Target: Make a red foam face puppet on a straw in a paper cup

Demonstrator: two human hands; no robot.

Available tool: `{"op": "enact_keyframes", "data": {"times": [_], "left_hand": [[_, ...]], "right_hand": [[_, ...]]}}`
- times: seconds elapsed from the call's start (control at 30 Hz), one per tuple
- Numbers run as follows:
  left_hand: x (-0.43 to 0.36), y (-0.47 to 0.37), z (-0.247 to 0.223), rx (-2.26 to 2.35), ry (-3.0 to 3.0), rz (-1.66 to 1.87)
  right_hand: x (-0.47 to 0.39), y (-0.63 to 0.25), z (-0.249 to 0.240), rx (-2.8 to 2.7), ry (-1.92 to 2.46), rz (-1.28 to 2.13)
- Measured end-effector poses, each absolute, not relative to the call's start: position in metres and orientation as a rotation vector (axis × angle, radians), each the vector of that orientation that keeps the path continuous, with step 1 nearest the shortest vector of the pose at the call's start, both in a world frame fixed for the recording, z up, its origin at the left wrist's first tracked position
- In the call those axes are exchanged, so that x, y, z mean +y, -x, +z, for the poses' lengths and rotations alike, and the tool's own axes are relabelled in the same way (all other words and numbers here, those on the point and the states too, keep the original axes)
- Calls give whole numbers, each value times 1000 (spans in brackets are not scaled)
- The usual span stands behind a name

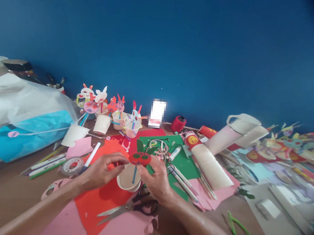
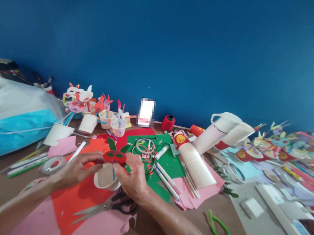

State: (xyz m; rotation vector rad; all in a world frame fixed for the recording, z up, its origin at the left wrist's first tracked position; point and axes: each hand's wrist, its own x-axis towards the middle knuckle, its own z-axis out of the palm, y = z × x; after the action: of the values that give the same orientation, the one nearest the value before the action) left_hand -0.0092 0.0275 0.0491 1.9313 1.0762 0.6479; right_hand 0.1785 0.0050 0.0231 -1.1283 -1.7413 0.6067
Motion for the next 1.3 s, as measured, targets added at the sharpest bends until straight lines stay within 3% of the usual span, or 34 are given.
{"op": "enact_keyframes", "data": {"times": [1.3], "left_hand": [[34, 24, 37, 1108, -1918, 236]], "right_hand": [[5, -177, 22, -1728, 1110, 622]]}}
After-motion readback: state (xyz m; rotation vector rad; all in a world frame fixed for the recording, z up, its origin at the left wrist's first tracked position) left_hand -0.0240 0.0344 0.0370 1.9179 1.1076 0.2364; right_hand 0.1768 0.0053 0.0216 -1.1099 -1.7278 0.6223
